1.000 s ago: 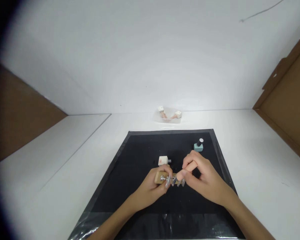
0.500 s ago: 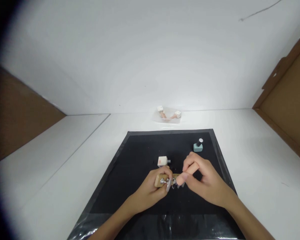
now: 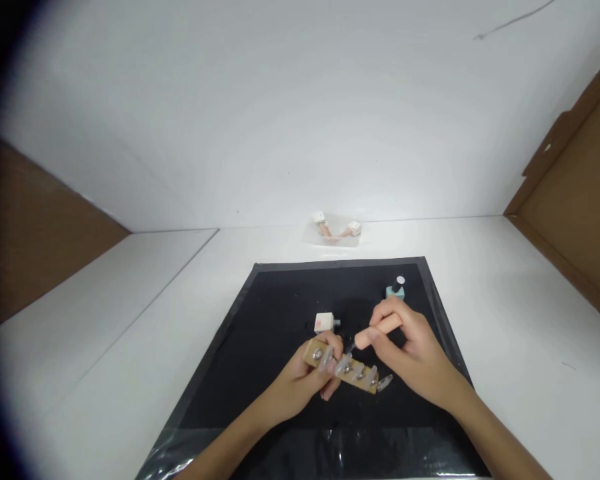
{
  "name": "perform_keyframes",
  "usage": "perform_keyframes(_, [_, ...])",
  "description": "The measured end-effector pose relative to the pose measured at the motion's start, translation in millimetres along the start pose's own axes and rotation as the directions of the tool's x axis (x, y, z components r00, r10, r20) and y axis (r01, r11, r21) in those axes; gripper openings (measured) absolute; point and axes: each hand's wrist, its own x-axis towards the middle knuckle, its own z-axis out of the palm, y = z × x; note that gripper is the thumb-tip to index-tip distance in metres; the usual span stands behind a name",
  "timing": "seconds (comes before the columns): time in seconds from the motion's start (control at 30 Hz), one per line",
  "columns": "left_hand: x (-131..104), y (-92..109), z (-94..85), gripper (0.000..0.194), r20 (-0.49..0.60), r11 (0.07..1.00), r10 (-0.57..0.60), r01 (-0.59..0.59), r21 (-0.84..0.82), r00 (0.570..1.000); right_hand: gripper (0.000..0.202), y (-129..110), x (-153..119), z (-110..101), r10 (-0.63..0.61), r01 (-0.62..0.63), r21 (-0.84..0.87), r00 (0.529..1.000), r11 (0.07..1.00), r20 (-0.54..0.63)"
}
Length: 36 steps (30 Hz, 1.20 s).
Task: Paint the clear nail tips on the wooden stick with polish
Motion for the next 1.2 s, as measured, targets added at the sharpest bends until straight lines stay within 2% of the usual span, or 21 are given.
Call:
perform_keyframes(0.07, [0.6,-0.7,-0.6,0.042,0.022,0.997,-0.015,0.017,-0.069,1.000,0.009,0.8,0.0,0.0,-0.019,0.020,0.021,0.998,1.000,-0.058])
perform_keyframes(0.1, [1.2,-1.5,-1.2,0.042,0.036,0.995,-0.016,0.020,-0.100,0.999,0.008,0.9,0.0,-0.1,-0.036,0.038,0.044,0.998,0.998,-0.050])
perform_keyframes(0.2, [3.2,-5.8,-2.3,0.040,0.071,0.981,0.004,0.010,-0.195,0.997,0.004,0.1,0.3,-0.7,-0.102,0.097,0.078,0.993,0.992,0.062])
perform_keyframes(0.27, [4.0,-9.2,-2.1,0.038,0.074,0.966,0.002,0.018,-0.258,0.997,0.006,-0.3,0.8,-1.5,-0.130,0.128,0.033,0.988,0.991,0.086])
perform_keyframes(0.37, [4.3,-11.5,-0.5,0.034,0.052,0.941,-0.047,0.062,-0.331,0.998,0.009,-0.8,1.2,-2.3,-0.164,0.164,-0.040,0.986,0.986,-0.013])
perform_keyframes(0.43, [4.6,-10.2,0.8,0.034,0.053,0.922,-0.083,0.097,-0.375,0.995,0.007,-1.8,1.2,-2.3,-0.185,0.185,-0.008,0.982,0.983,-0.043])
perform_keyframes(0.53, [5.0,-6.8,2.7,0.035,0.076,0.895,-0.104,0.127,-0.427,0.992,0.003,-4.2,1.5,-2.6,-0.243,0.242,0.042,0.969,0.969,0.036])
perform_keyframes(0.6, [4.7,-5.8,3.3,0.034,0.078,0.888,-0.112,0.135,-0.439,0.991,0.008,-5.1,2.0,-3.2,-0.267,0.268,-0.007,0.961,0.963,0.073])
perform_keyframes(0.7, [4.0,-7.3,3.1,0.031,0.062,0.884,-0.140,0.153,-0.442,0.988,0.014,-5.0,3.1,-3.7,-0.273,0.272,-0.089,0.962,0.958,0.007])
perform_keyframes(0.77, [4.4,-8.4,3.0,0.032,0.062,0.880,-0.144,0.157,-0.449,0.988,0.013,-5.2,3.9,-3.4,-0.287,0.286,-0.052,0.958,0.957,-0.022])
perform_keyframes(0.87, [6.3,-8.1,3.8,0.033,0.079,0.873,-0.143,0.163,-0.460,0.987,0.010,-7.2,5.4,-3.1,-0.327,0.327,-0.004,0.944,0.945,0.048])
perform_keyframes(0.93, [7.2,-7.4,4.5,0.032,0.083,0.871,-0.147,0.169,-0.460,0.986,0.012,-8.5,6.2,-3.7,-0.333,0.340,-0.061,0.938,0.938,0.094])
perform_keyframes(1.03, [7.1,-7.7,4.4,0.031,0.071,0.870,-0.159,0.174,-0.461,0.985,0.015,-7.9,6.2,-4.7,-0.332,0.339,-0.157,0.941,0.928,0.067])
perform_keyframes(1.13, [6.6,-9.0,3.6,0.032,0.067,0.869,-0.162,0.175,-0.462,0.984,0.014,-6.3,5.5,-4.0,-0.335,0.336,-0.095,0.942,0.937,0.024])
perform_keyframes(1.2, [6.9,-9.5,3.5,0.031,0.075,0.869,-0.154,0.171,-0.464,0.985,0.012,-6.7,5.7,-2.9,-0.338,0.341,-0.038,0.940,0.939,0.052])
